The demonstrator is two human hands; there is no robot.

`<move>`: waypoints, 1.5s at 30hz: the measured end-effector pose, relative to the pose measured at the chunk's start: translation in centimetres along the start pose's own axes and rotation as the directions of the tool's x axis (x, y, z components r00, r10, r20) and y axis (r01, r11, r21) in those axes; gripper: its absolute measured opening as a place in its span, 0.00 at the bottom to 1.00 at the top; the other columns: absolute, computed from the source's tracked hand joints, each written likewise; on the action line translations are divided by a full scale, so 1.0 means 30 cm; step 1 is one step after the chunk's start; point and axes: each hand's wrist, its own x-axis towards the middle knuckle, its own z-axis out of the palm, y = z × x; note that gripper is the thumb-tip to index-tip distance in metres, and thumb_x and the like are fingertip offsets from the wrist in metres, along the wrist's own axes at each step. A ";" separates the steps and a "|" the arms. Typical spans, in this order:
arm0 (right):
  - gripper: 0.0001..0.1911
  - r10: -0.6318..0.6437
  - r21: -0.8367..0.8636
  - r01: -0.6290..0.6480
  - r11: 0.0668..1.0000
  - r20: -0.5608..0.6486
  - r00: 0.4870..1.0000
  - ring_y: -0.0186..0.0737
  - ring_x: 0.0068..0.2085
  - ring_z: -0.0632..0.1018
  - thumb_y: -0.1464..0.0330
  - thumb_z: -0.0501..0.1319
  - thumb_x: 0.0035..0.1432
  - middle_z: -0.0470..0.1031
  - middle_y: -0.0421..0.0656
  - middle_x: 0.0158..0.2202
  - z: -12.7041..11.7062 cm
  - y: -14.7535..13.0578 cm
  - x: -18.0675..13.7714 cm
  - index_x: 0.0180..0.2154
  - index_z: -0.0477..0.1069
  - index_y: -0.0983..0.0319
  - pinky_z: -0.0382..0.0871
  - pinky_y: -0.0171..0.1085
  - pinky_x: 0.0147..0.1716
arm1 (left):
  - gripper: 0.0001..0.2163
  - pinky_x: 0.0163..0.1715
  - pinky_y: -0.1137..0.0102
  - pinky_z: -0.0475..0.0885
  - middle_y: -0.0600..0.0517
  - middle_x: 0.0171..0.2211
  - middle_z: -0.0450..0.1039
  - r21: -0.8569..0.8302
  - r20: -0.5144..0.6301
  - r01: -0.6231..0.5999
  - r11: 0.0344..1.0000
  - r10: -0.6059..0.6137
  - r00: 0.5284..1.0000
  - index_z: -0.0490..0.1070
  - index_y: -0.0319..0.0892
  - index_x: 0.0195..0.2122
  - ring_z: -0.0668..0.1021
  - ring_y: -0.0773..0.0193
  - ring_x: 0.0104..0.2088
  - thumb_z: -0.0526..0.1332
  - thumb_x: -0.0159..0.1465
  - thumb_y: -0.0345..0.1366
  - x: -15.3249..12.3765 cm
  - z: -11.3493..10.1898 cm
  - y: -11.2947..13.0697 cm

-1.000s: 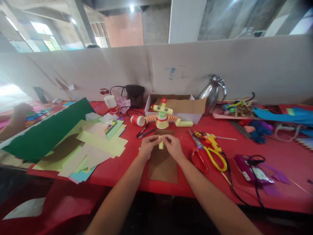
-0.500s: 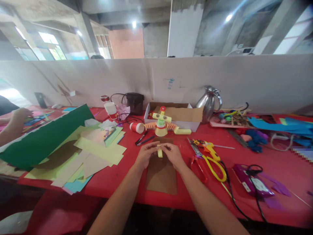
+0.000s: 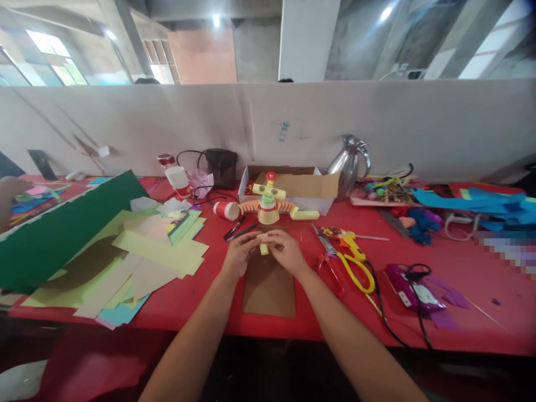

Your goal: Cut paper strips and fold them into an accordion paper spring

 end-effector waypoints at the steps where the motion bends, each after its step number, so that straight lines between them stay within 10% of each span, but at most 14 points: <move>1: 0.13 0.011 0.016 -0.011 1.000 -0.003 1.000 0.41 0.45 0.77 0.76 0.60 0.52 0.75 0.45 0.44 0.001 0.002 0.000 0.37 0.79 0.57 0.72 0.38 0.41 | 0.17 0.35 0.73 0.73 0.47 0.34 0.80 0.003 0.001 -0.001 1.000 0.001 1.000 0.79 0.37 0.36 0.79 0.66 0.32 0.75 0.44 0.34 0.000 -0.001 0.000; 9: 0.04 0.070 0.127 -0.058 0.990 -0.092 0.993 0.42 0.41 0.78 0.68 0.65 0.54 0.77 0.45 0.40 0.013 0.007 -0.008 0.34 0.78 0.57 0.72 0.38 0.39 | 0.16 0.34 0.73 0.73 0.48 0.33 0.80 0.032 0.009 -0.013 0.999 0.013 1.000 0.80 0.37 0.35 0.79 0.66 0.31 0.75 0.43 0.34 -0.003 0.001 -0.008; 27: 0.18 0.436 0.511 -0.338 0.791 -0.083 0.896 0.37 0.34 0.77 0.65 0.71 0.43 0.77 0.40 0.34 0.025 -0.010 -0.004 0.38 0.72 0.59 0.71 0.38 0.39 | 0.18 0.40 0.68 0.73 0.49 0.31 0.80 0.084 0.053 -0.052 0.995 0.048 0.997 0.80 0.39 0.36 0.79 0.64 0.31 0.75 0.43 0.32 -0.009 0.012 -0.032; 45: 0.14 0.443 0.494 -0.345 0.798 -0.093 0.892 0.36 0.32 0.75 0.61 0.70 0.44 0.75 0.39 0.30 0.035 -0.039 -0.002 0.32 0.72 0.59 0.70 0.37 0.36 | 0.12 0.35 0.71 0.70 0.52 0.28 0.77 0.119 0.026 -0.140 0.983 0.138 0.990 0.76 0.39 0.31 0.77 0.66 0.30 0.73 0.47 0.36 -0.015 0.022 -0.035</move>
